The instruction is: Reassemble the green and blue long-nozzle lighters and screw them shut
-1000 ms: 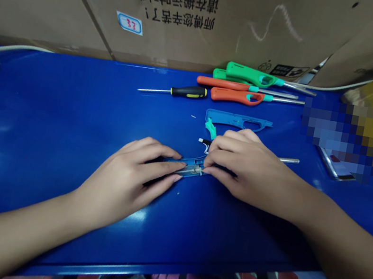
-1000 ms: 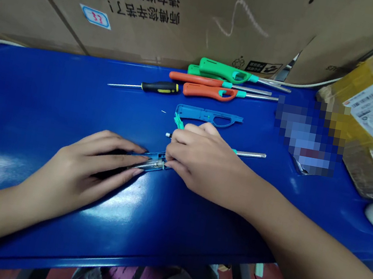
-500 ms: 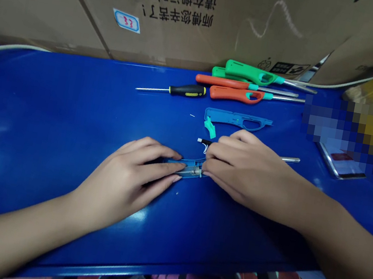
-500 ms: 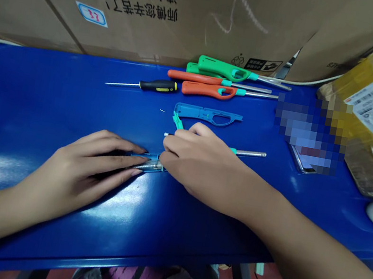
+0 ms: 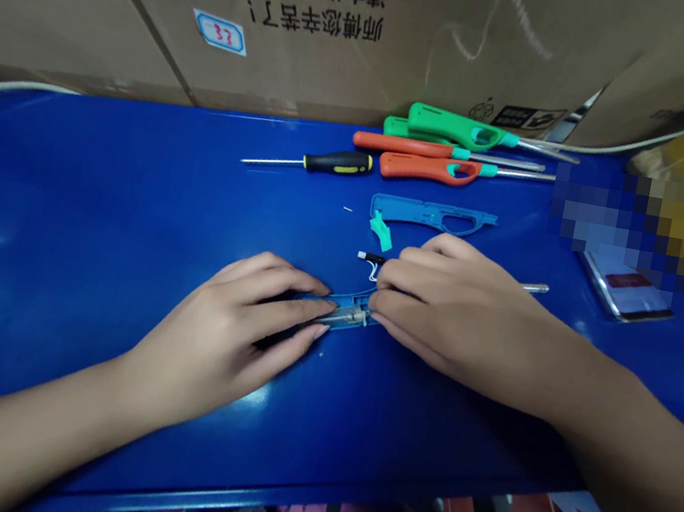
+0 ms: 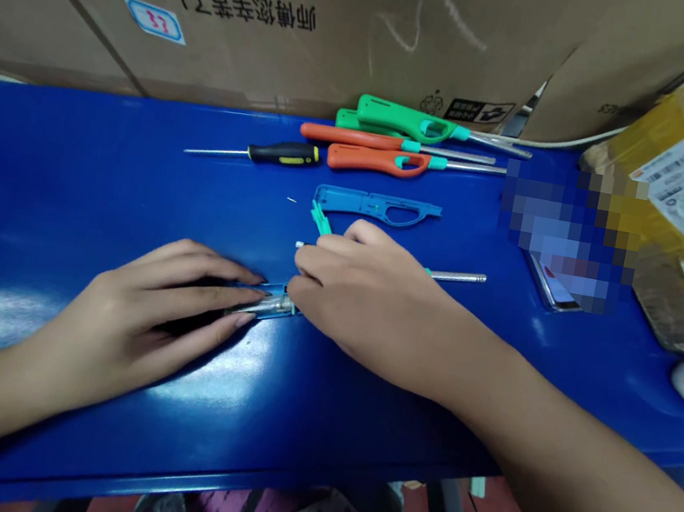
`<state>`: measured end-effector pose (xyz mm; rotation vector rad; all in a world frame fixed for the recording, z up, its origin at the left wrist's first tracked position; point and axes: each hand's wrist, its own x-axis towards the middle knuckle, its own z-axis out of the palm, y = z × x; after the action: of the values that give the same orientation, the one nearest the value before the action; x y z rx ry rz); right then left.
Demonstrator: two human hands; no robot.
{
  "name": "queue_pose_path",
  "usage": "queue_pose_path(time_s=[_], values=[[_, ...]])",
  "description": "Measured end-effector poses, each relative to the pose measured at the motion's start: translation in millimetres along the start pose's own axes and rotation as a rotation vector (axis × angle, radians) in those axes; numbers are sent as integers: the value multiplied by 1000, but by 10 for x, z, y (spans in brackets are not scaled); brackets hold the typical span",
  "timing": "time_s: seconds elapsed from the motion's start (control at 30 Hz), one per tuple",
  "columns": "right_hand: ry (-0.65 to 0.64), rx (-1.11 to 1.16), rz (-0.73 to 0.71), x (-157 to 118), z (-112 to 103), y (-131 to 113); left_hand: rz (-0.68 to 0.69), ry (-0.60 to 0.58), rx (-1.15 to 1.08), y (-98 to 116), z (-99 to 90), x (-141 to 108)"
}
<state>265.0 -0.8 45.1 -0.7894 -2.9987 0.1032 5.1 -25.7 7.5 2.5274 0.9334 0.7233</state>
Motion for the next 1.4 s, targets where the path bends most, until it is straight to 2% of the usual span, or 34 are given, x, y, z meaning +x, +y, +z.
queue_pose_path(time_s=[0.37,0.53,0.73,0.9,1.2,1.4], values=[[-56,463,204,-23,27,17,-14,-4,-15,44,-16,26],[-31,512,251,-20,64,11,-36,6,-33,74,-22,37],[-25,557,289,-25,72,-1,-174,-6,-144,90,-5,48],[-2,535,297,-33,47,-11,-205,-8,-161,73,20,34],[67,579,369,4,62,-41,-134,10,-112,124,-25,42],[21,541,382,0,90,-51,-86,7,-65,117,-10,46]])
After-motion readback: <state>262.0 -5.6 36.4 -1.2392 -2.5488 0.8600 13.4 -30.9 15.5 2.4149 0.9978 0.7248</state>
